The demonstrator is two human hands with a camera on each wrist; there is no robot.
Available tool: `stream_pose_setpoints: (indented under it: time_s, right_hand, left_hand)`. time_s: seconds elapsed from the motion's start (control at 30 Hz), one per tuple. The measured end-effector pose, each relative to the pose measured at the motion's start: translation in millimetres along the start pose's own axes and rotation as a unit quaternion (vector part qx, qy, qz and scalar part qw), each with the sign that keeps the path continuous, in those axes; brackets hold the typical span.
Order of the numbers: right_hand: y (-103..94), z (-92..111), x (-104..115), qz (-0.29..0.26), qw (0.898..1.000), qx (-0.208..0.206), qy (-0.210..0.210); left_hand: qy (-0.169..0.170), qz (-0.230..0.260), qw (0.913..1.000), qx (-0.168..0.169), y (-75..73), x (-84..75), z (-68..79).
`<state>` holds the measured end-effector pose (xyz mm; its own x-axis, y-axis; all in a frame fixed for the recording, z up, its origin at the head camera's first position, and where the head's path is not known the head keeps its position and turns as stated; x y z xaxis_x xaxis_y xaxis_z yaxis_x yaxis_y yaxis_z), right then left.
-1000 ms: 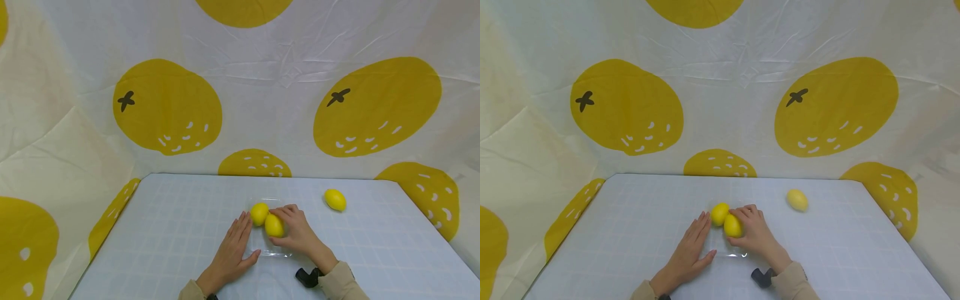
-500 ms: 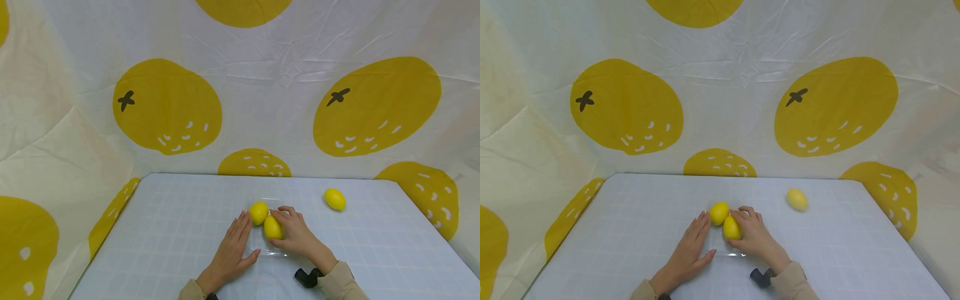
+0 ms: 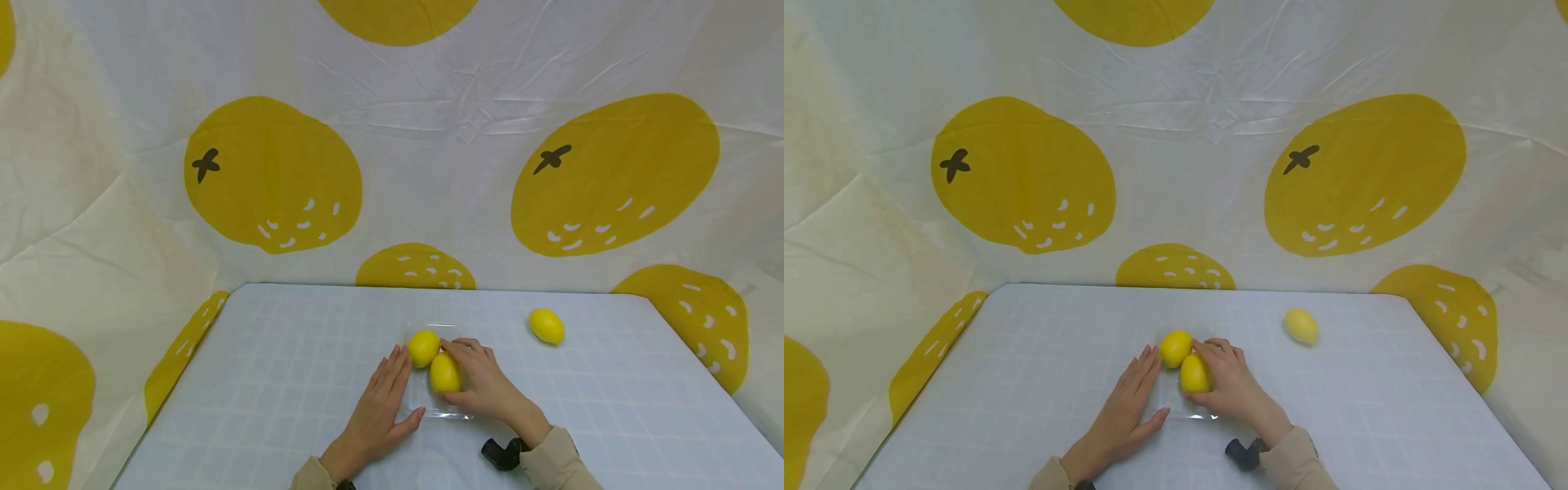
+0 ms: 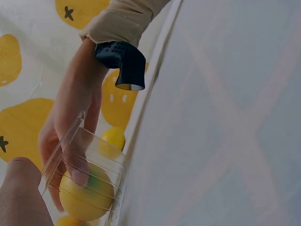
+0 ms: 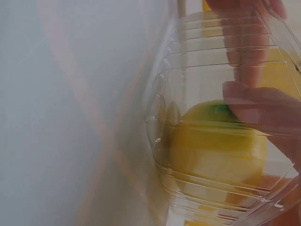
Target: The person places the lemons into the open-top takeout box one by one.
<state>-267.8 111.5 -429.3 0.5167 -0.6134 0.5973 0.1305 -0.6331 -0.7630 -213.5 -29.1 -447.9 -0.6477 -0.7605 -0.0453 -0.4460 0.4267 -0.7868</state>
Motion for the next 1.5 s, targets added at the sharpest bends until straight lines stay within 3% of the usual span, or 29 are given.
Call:
stream_pose_setpoints:
  time_s: [0.4,0.7,0.87,1.1,1.5]
  right_hand:
    - [-15.1,-2,5,-0.031,0.996,-0.057,-0.054]
    - [-54.9,-1,-13,-0.077,0.983,-0.151,-0.074]
    - [-90.6,2,-38,-0.086,0.972,-0.213,-0.047]
    - [-133.4,17,-79,-0.123,0.949,-0.292,-0.011]
    - [-138.4,39,-142,-0.141,0.952,-0.256,0.087]
  left_hand:
    - [0.006,0.0,0.9999,-0.015,-2.3,0.2,-1.7]
    - [-0.003,-0.004,1.0,-0.004,-0.2,2.8,0.8]
    - [-0.003,-0.003,1.0,-0.005,-0.6,2.4,1.2]
    - [-0.011,0.001,0.9998,0.016,2.5,2.7,1.4]
    - [-0.002,-0.001,1.0,0.008,1.9,0.1,0.5]
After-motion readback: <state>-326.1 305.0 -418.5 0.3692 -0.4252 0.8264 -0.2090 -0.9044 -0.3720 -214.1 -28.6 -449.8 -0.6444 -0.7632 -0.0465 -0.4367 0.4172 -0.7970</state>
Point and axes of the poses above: each hand's wrist, its own z-axis away from the middle knuckle, its own y-axis out of the palm, x = y × z, the point moved 10 cm from there along -z, towards the middle knuckle, and after that the axes turned 11 degrees about -z, right-handed, at the moved point
